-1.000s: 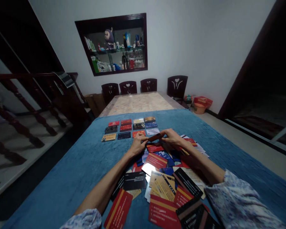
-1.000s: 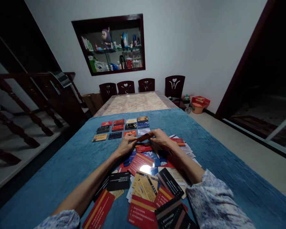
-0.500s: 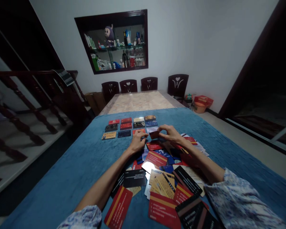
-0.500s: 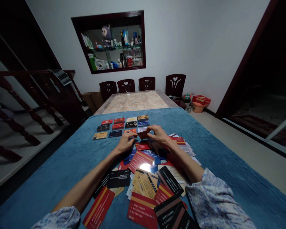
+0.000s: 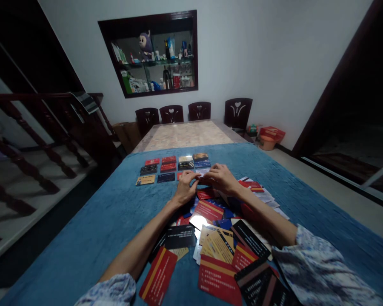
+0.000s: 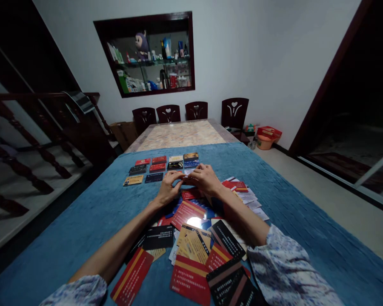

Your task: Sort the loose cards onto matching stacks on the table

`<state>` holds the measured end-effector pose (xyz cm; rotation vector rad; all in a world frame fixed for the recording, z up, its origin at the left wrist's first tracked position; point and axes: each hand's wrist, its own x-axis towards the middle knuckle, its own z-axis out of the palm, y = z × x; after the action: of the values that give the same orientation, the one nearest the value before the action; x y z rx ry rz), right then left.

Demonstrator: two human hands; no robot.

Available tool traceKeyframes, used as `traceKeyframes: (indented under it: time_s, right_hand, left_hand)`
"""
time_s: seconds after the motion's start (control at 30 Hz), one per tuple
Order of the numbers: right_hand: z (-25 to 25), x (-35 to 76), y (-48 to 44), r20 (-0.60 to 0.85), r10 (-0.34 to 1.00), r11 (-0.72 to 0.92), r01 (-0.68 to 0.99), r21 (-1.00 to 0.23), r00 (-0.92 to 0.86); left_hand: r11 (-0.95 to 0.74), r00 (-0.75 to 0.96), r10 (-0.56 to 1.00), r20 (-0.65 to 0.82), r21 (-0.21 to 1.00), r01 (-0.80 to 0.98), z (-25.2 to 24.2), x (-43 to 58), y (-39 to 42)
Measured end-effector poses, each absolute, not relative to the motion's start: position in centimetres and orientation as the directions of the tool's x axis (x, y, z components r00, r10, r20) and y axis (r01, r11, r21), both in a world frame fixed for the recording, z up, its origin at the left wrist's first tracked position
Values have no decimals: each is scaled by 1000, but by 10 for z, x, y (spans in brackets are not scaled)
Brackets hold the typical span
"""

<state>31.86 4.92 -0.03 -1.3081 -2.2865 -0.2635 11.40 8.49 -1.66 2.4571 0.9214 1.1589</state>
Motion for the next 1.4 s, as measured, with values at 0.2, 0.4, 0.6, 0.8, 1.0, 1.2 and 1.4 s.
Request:
traceKeyframes:
  time_s: [0.2,0.4,0.6,0.8,1.0,1.2,1.4]
  right_hand:
    - [-6,315,51,472,761,526,849,-50,-444]
    - [-9,319,51,436,791,506,859,-72,-429]
    - [-13,320,53,439,810,458,887,-61,-389]
    - [-17,319,52,429,825,437,897,-68,-369]
    - [-21,315,50,378,864,388,918,-77,-333]
    - [-27,313,50,335,892,346,936,-70,-305]
    - [-29,312,53,388,881,327,941,-87,-270]
  left_hand:
    - [-757,514,653,557,455,469,-19,112,86]
    - [-718,466,692,551,459,524,-23,107,91]
    - [-696,469,713,521,449,560,-30,103,95]
    - [-723,497,684,534,410,556,-35,100,97]
    - [-697,521,712,471,381,608,-30,100,92]
    - [-642,509,761,402,357,678,-30,102,89]
    - [-637,489,764,421,371,676,-29,104,89]
